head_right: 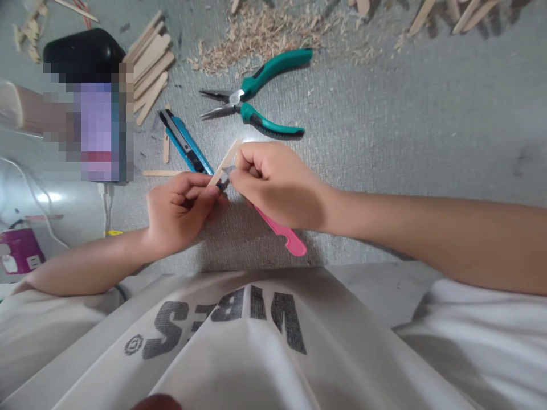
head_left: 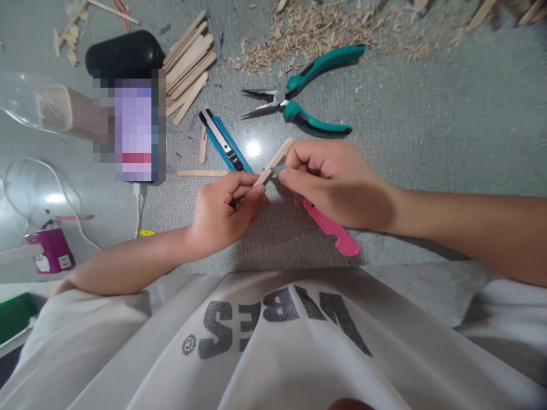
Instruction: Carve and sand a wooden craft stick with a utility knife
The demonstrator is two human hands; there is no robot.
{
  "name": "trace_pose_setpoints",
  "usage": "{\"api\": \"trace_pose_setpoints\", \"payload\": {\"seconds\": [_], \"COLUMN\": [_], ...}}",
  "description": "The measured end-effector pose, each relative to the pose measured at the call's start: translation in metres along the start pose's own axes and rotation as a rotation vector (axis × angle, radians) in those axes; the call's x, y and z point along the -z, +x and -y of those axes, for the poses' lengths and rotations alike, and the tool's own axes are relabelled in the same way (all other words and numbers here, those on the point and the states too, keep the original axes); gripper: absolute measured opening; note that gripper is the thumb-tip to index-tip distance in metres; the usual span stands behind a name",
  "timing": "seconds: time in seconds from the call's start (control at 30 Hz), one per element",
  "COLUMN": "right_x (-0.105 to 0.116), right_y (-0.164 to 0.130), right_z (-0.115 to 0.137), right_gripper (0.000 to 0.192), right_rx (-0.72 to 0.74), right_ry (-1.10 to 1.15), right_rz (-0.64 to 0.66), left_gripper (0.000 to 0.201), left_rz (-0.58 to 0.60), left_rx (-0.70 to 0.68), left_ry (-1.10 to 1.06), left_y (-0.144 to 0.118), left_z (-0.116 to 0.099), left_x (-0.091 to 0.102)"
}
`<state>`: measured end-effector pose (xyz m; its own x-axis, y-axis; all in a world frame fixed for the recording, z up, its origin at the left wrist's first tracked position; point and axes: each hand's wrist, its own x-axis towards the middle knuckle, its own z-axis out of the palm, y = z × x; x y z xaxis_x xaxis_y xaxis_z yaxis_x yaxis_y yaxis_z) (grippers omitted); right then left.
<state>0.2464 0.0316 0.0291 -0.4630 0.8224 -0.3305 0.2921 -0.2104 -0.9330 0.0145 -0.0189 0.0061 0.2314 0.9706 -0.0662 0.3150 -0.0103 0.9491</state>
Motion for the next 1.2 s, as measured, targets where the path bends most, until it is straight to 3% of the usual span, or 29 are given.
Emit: {"api": "trace_pose_setpoints", "payload": {"seconds": [0.37, 0.6, 0.8, 1.2], "right_x": [-0.0063, -0.0077, -0.0074, -0.0081], "right_y": [-0.0018, -0.0017, 0.0004, 0.0012], "right_z": [0.0007, 0.0006, 0.0027, 0.0014], "right_gripper": [0.053, 0.050, 0.056, 0.059], "right_rx": [0.042, 0.039, 0.047, 0.068], "right_ry": [-0.039, 0.015, 0.029, 0.083], "right_rz": [-0.076, -0.035, 0.006, 0.029], "left_gripper": [0.045, 0.044, 0.041, 0.052], "left_rz": [-0.058, -0.068, -0.053, -0.018], "left_rx": [-0.033, -0.082, -0.120, -0.050], "left_ry": [0.057, 0.152, 0.102, 0.040], "left_y": [-0.0012, -0.0012, -0.0007, 0.0008], "left_z": [0.0000, 0.0005, 0.0000, 0.0008], "left_x": [-0.0023, -0.0017, -0.0018, -0.0025]}}
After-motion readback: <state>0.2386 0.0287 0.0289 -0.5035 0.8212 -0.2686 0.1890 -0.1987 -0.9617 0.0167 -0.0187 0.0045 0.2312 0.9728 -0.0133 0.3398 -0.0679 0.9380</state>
